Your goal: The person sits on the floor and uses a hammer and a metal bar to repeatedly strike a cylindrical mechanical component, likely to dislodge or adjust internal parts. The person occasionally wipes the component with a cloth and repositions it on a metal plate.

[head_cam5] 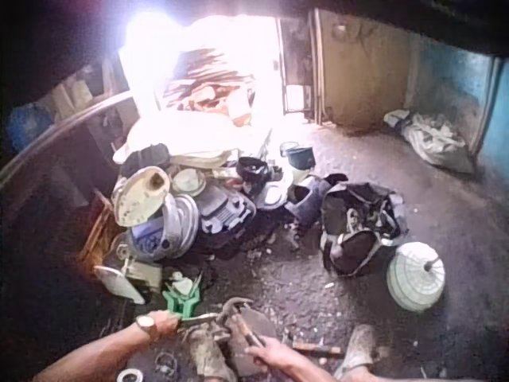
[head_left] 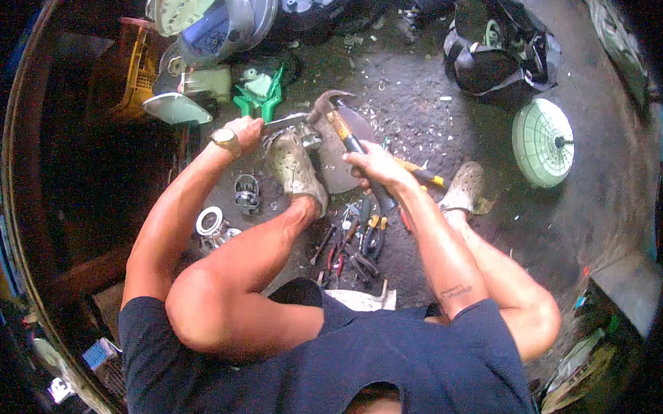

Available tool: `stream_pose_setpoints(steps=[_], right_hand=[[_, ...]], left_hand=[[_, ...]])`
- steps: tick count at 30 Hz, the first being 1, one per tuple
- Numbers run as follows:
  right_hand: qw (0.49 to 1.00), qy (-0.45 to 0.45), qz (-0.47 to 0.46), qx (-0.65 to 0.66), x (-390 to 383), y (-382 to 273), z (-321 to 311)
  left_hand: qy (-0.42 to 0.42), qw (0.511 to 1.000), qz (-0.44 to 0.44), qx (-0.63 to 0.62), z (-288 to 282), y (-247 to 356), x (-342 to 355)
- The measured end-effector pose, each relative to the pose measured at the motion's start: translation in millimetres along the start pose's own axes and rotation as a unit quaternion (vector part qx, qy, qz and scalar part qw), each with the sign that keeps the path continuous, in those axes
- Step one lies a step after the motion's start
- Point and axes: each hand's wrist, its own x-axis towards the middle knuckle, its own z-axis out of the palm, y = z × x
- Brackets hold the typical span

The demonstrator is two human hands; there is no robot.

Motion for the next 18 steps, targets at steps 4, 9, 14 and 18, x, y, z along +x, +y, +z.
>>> stream_pose_setpoints(steps=[4,9,14,18], right_hand=[[0.995,0.084,-0.037,0.038,-16,15,-5],[0.987,0.093,-0.035,0.125,-42,21,-14],[0.988,0.100,-0.037,0.108,-44,25,-15],[0.990,0.102,-0.049,0.079,-43,24,-14]], left_hand=[[0.047,0.999,-0.009,-0.010,-21,18,-26],[0.049,0.996,-0.038,-0.062,-49,30,-33],[0.006,0.990,-0.088,-0.107,-31,27,-25],[-0.014,0.998,-0.061,-0.033,-39,34,-28]])
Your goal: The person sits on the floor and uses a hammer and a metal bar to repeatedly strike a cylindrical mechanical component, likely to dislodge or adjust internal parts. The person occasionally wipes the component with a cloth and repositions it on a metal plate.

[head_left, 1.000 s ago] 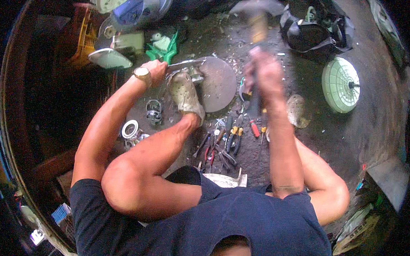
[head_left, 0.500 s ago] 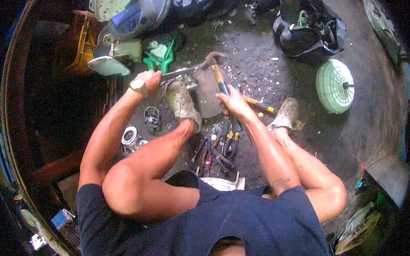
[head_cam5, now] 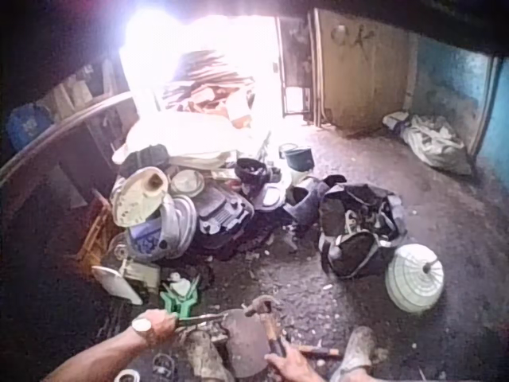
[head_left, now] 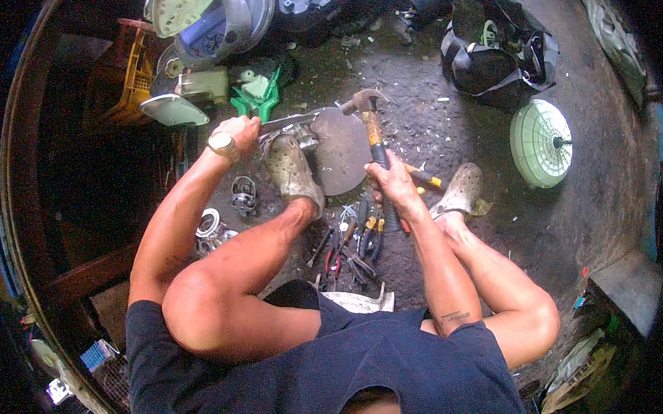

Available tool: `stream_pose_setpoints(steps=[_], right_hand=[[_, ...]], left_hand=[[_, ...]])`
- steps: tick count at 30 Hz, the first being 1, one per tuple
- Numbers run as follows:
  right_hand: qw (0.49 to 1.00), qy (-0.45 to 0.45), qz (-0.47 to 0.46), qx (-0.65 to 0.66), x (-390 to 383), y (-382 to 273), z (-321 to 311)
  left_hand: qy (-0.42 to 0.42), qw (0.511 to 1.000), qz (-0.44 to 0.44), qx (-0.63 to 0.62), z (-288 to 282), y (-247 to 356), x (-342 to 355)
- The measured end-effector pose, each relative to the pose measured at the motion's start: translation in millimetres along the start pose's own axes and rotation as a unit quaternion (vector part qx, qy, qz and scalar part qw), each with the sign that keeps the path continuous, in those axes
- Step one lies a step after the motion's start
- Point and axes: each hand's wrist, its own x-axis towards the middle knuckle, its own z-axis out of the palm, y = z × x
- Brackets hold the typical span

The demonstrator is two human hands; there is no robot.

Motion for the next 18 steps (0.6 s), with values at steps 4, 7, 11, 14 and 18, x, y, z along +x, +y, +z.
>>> stream_pose_setpoints(steps=[4,7,11,14,18], right_hand=[[1.000,0.009,-0.007,-0.007,-3,-5,7],[1.000,0.002,-0.029,0.009,-5,-17,5],[0.975,0.093,-0.199,-0.014,-33,-94,-1],[0.885,0.151,-0.435,0.074,-49,-176,-11],[0.779,0.232,-0.535,0.233,-18,-240,-8]], left_hand=[[-0.010,1.000,-0.015,-0.006,2,-2,1],[-0.017,1.000,0.008,0.009,6,-3,5],[-0.052,0.998,0.017,0.040,15,-10,12],[-0.041,0.999,0.008,0.023,20,-17,8],[-0.035,0.999,0.032,0.026,12,-10,12]])
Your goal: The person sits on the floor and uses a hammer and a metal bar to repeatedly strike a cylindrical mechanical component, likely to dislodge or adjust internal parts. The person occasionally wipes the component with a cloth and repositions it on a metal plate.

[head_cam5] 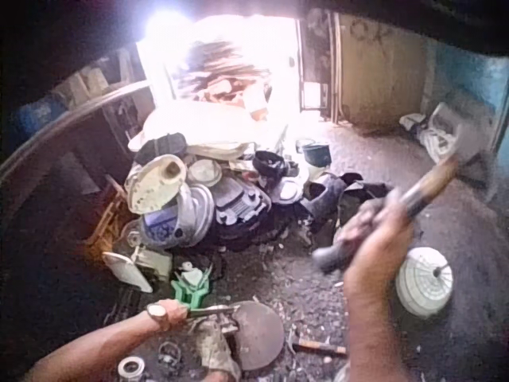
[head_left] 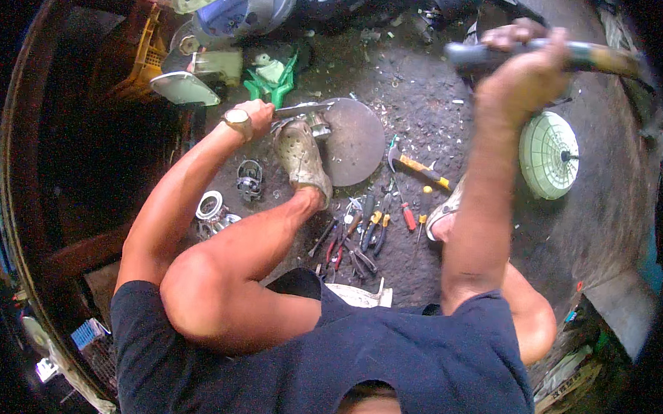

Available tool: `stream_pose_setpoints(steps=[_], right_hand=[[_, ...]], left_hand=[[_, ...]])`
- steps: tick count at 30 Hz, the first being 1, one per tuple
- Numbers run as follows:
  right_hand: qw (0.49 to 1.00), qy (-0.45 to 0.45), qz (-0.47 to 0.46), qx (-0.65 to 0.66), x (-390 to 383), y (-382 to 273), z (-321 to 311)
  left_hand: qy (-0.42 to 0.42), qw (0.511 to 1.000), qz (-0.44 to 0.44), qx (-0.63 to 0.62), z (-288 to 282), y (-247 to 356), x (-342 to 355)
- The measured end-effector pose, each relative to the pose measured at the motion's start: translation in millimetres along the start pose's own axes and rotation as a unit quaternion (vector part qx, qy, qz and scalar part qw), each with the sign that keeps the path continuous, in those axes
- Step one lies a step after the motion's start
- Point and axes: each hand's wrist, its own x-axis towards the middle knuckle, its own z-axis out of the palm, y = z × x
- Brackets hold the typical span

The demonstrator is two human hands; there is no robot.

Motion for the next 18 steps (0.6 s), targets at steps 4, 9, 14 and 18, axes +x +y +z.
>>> stream_pose_setpoints(steps=[4,9,14,18], right_hand=[[0.734,-0.317,0.567,-0.200,-153,131,-82],[0.705,-0.263,0.600,-0.273,-206,116,-152],[0.720,-0.204,0.583,-0.315,-200,102,-193],[0.742,-0.187,0.577,-0.285,-202,104,-196]], left_hand=[[0.014,1.000,0.001,0.009,0,-1,8],[0.020,0.999,-0.031,-0.001,6,-5,3],[0.042,0.998,-0.048,0.013,-20,2,-10],[0.054,0.998,-0.036,-0.002,-16,-5,-11]])
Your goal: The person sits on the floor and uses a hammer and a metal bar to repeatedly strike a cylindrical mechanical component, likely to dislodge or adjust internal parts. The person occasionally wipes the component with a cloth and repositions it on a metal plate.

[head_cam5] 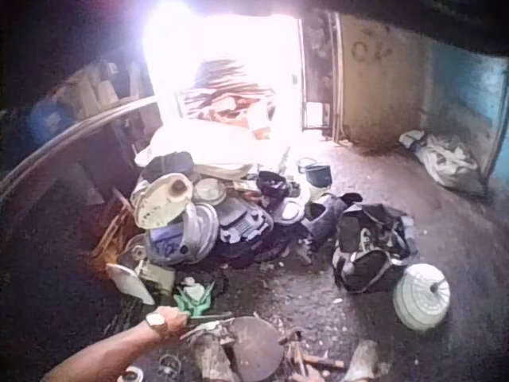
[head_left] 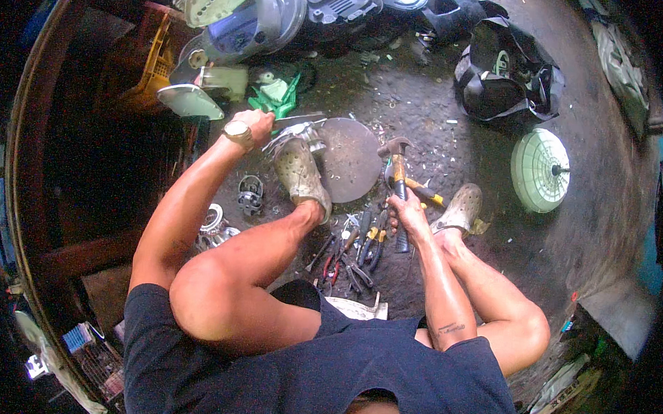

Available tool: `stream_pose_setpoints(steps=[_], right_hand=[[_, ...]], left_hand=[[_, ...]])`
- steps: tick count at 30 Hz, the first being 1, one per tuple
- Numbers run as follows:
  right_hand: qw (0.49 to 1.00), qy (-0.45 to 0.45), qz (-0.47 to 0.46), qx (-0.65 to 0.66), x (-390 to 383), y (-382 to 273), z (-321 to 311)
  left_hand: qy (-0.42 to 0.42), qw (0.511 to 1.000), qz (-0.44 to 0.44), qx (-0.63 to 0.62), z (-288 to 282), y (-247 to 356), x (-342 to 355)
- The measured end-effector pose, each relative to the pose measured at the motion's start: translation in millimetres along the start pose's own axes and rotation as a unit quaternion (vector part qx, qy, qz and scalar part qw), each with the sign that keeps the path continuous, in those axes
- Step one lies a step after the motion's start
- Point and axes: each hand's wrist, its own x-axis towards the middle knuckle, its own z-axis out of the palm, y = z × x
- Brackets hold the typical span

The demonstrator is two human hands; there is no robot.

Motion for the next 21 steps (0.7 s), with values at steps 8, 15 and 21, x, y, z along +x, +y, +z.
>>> stream_pose_setpoints(steps=[8,15,21], right_hand=[[0.998,-0.025,-0.049,-0.035,-6,-11,23],[0.998,-0.031,-0.050,0.012,-4,-9,26],[0.999,0.000,-0.041,0.013,-1,8,1]], left_hand=[[-0.021,1.000,0.005,-0.009,13,3,-3],[-0.184,0.860,-0.018,-0.475,9,-34,-17],[-0.217,0.766,-0.003,-0.605,-14,-17,-31]])
